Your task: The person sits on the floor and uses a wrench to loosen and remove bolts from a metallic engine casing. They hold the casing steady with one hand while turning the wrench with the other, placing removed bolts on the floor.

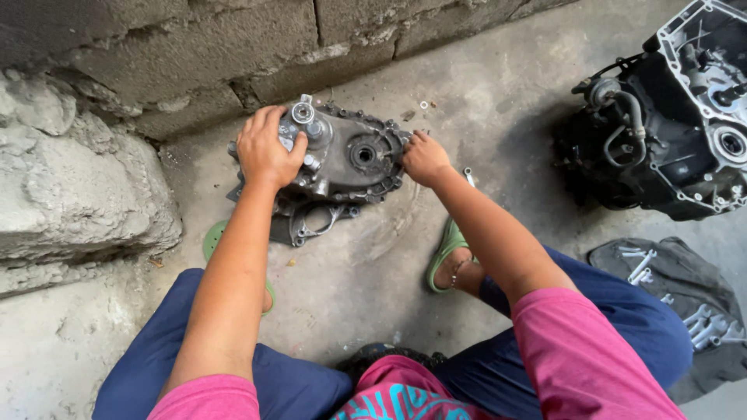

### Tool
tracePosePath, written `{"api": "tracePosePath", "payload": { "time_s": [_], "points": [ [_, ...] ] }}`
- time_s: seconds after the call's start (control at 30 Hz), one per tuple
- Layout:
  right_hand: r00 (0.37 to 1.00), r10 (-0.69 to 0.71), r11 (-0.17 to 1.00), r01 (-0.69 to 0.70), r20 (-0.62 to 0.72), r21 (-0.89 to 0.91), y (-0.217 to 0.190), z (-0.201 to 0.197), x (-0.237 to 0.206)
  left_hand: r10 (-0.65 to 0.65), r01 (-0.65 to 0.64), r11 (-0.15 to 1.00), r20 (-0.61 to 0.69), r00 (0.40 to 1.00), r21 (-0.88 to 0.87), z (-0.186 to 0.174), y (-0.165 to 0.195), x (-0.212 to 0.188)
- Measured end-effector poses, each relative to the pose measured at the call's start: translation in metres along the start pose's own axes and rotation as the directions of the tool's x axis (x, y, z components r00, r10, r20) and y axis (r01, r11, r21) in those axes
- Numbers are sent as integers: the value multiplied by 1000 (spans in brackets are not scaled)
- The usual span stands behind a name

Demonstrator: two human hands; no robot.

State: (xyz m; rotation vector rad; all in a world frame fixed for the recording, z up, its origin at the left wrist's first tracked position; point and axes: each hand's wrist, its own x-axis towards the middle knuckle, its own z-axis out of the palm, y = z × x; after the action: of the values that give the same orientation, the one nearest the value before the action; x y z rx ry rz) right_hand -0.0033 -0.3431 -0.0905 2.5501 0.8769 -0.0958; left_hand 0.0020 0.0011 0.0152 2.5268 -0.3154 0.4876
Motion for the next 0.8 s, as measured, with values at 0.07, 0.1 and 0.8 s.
{"api": "tracePosePath", "payload": {
  "time_s": [0.07, 0.1, 0.8],
  "points": [
    [993, 114, 951, -101, -27, 293, 2, -7, -5, -4, 4, 1000, 6, 1000, 0, 1, 0, -2],
    [984, 174, 890, -148, -21, 432, 2, -6, -11, -4, 4, 1000, 9, 1000, -11, 2, 0, -3],
    [702, -20, -978, -163, 712, 133, -123, 20, -27, 1, -1, 1000, -6, 1000, -21, 3, -1, -2]
  ]
}}
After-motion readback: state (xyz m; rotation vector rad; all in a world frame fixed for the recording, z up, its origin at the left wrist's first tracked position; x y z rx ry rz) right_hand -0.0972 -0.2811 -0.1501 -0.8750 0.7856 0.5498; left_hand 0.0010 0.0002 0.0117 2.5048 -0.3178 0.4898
